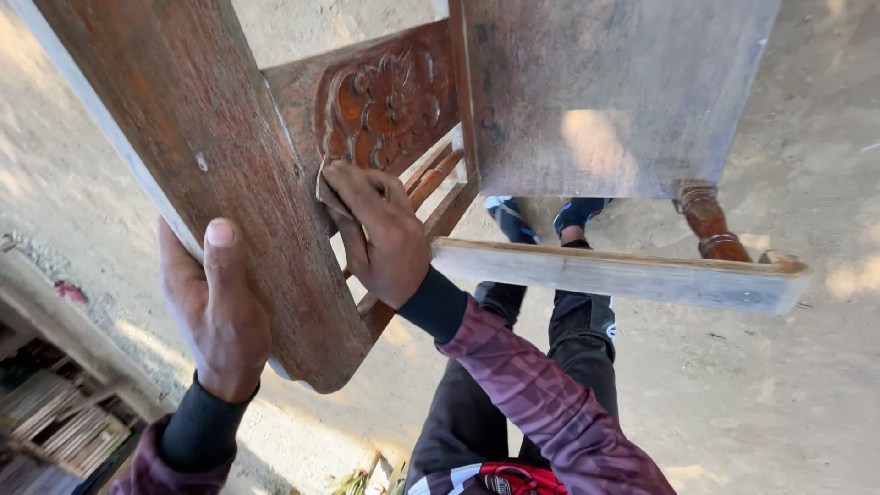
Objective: Manually sanding a wooden chair using a piece of sandpaper.
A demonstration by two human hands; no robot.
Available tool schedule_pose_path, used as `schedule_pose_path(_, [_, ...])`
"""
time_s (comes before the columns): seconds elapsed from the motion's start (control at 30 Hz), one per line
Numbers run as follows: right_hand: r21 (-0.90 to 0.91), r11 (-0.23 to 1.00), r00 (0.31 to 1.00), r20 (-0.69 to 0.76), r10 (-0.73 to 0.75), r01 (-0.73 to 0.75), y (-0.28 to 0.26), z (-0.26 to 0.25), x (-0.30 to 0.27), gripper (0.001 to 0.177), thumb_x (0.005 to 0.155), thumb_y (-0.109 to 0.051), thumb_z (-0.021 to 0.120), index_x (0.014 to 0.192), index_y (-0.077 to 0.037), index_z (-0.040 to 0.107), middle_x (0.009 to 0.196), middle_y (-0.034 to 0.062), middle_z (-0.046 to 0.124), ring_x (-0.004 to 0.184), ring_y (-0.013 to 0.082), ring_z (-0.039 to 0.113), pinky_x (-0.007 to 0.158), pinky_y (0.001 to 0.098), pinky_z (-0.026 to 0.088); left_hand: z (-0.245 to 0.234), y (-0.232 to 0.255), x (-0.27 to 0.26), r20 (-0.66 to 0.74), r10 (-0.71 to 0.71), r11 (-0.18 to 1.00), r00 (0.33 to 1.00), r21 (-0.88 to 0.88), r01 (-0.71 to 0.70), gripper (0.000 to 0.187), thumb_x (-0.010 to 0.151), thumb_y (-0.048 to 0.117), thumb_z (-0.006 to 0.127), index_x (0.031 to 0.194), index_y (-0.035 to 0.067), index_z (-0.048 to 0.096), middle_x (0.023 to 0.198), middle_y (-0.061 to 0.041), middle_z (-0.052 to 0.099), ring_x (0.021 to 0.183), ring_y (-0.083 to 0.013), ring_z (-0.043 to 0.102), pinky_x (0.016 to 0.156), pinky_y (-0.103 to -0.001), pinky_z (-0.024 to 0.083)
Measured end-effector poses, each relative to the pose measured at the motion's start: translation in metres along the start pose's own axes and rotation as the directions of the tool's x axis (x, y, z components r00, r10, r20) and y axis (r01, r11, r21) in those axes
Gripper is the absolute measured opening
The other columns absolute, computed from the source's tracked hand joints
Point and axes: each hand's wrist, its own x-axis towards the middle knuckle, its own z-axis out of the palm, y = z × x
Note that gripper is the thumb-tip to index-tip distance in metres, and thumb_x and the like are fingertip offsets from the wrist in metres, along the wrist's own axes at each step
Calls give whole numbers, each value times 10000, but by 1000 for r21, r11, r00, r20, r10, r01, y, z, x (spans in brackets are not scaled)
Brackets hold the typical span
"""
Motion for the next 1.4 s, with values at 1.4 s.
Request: schedule_pose_path(1.4, [-87,996,978,-204,-50,33,28,22,-27,402,846,59,622,1226,-34,533,1144,199,665,812,209,674,629,234,592,8,5,-3,45,62,998,997,13,-63,442,929,57,395,1342,-14,254,1118,-155,384,967,-282,457,904,-438,520])
